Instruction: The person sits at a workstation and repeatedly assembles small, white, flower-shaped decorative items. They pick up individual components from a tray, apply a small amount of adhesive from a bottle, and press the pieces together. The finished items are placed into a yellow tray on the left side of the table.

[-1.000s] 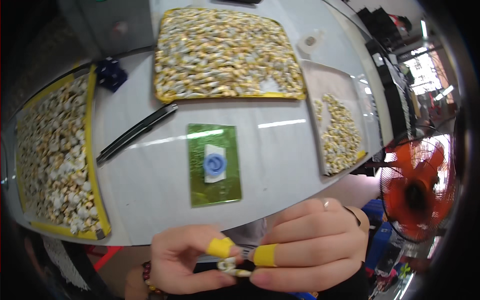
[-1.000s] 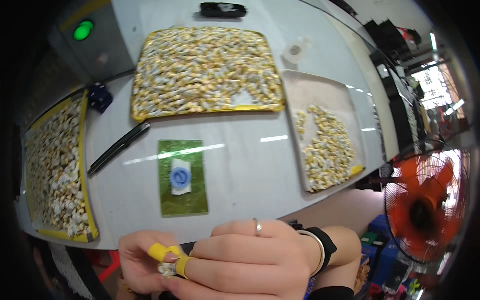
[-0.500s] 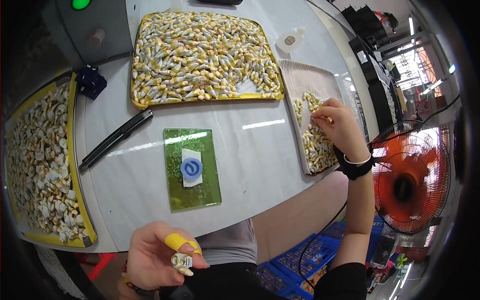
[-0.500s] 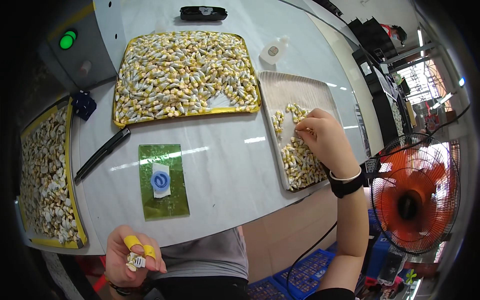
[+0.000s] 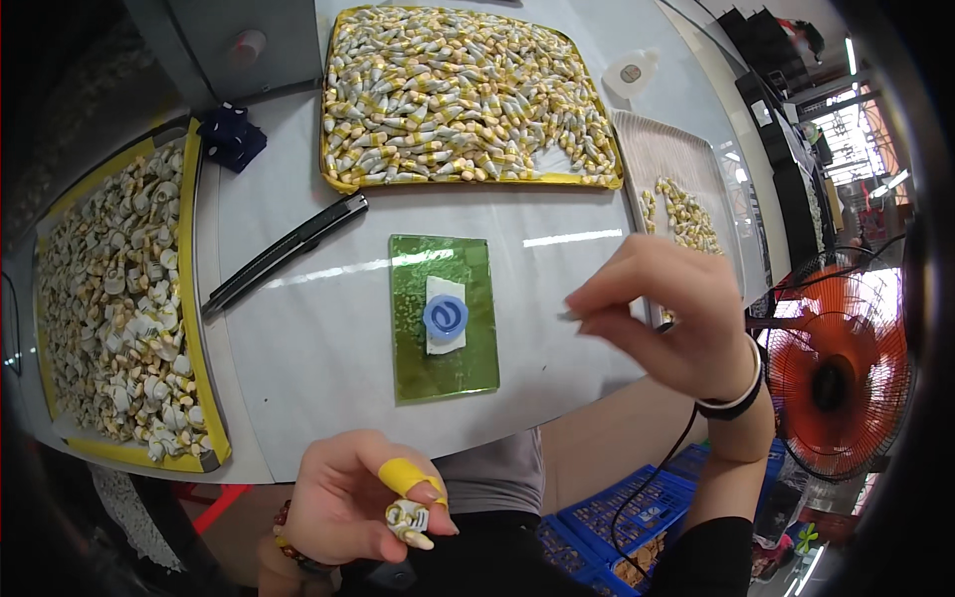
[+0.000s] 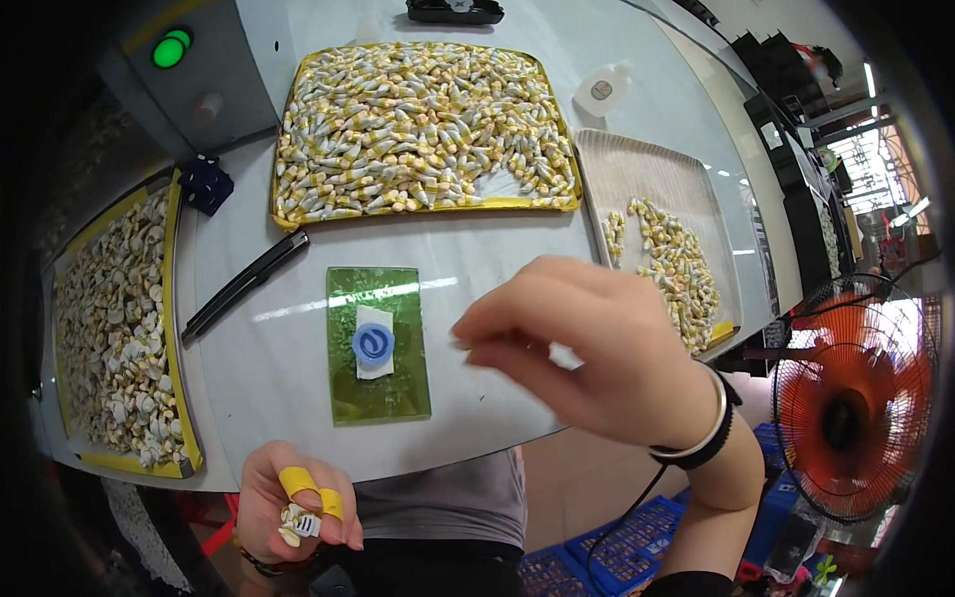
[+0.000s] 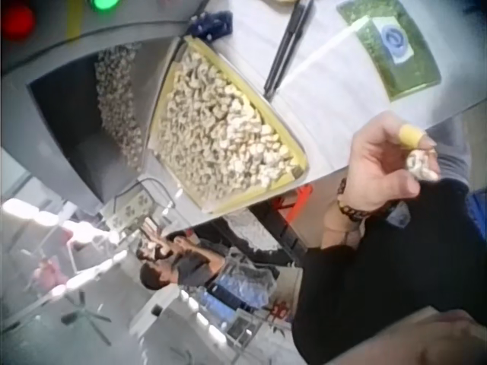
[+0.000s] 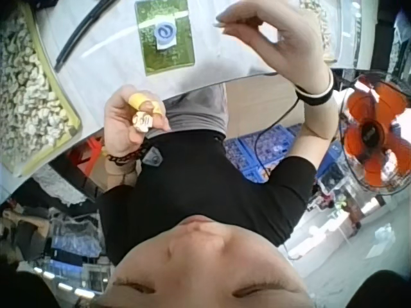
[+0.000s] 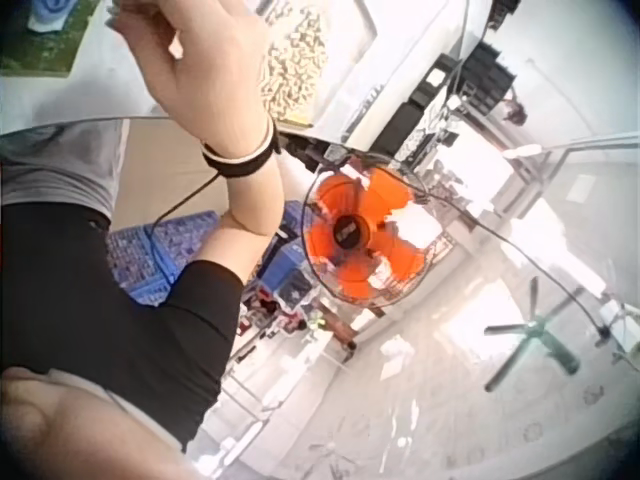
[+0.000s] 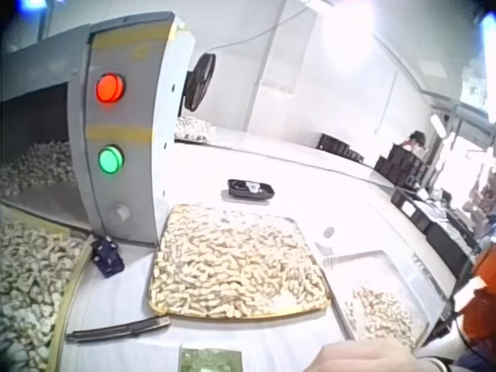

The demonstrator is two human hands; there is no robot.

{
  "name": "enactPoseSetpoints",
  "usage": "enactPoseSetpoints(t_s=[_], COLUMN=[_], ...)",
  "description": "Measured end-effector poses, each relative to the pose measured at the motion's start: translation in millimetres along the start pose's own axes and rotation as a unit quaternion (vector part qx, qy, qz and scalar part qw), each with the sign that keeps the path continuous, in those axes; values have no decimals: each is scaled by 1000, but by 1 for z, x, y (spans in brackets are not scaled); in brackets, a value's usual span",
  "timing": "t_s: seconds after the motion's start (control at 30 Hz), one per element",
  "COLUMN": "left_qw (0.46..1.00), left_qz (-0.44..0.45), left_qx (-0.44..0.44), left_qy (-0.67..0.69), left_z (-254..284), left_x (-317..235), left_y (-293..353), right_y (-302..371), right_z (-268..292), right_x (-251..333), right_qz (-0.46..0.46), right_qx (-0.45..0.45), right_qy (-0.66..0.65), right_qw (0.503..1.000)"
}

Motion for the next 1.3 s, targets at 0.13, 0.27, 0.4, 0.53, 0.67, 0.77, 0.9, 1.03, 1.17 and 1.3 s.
enactPoseSetpoints(t_s=[0.13, 0.27, 0.4, 0.53, 0.67, 0.77, 0.9, 1.03, 1.17, 1.3], left_qw=[1000, 1000, 999, 999, 999, 999, 999, 999, 981, 924], left_qz=[-3, -4, -5, -4, -1, -4, -17, -38, -78, -99], left_qx=[16, 14, 17, 23, 19, 14, 11, 6, -22, -35], left_qy=[12, 16, 26, 33, 32, 38, 36, -18, -178, -368], left_z=[1, 3, 4, 5, 5, 6, 6, 5, 5, 0], left_x=[-2, -5, -9, -9, -11, -12, -13, -15, -22, -27], left_y=[5, 10, 11, 11, 11, 11, 10, 12, 11, 7], right_y=[-18, -32, -33, -35, -39, -42, -43, -43, -42, -21], right_z=[-22, -34, -36, -38, -44, -48, -51, -51, -46, -37], right_x=[5, 3, 7, 12, 11, 11, 10, 13, 16, 43], right_qz=[6, 27, 27, 94, 117, 113, 115, 111, 105, 122], right_qx=[40, 69, 91, 67, 60, 73, 83, 90, 65, -16], right_qy=[-64, -87, -30, 94, 106, 111, 140, 157, 129, -23], right_qw=[997, 994, 995, 989, 986, 985, 980, 977, 984, 992])
Point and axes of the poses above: each hand's wrist, its own y-axis away from the middle knuckle, its own z-axis out of the back of the hand, x = y × z, the point moved 5 cm from there along -y, towards the middle knuckle, and after that the axes turned 11 degrees about x, right-handed, at the moved point
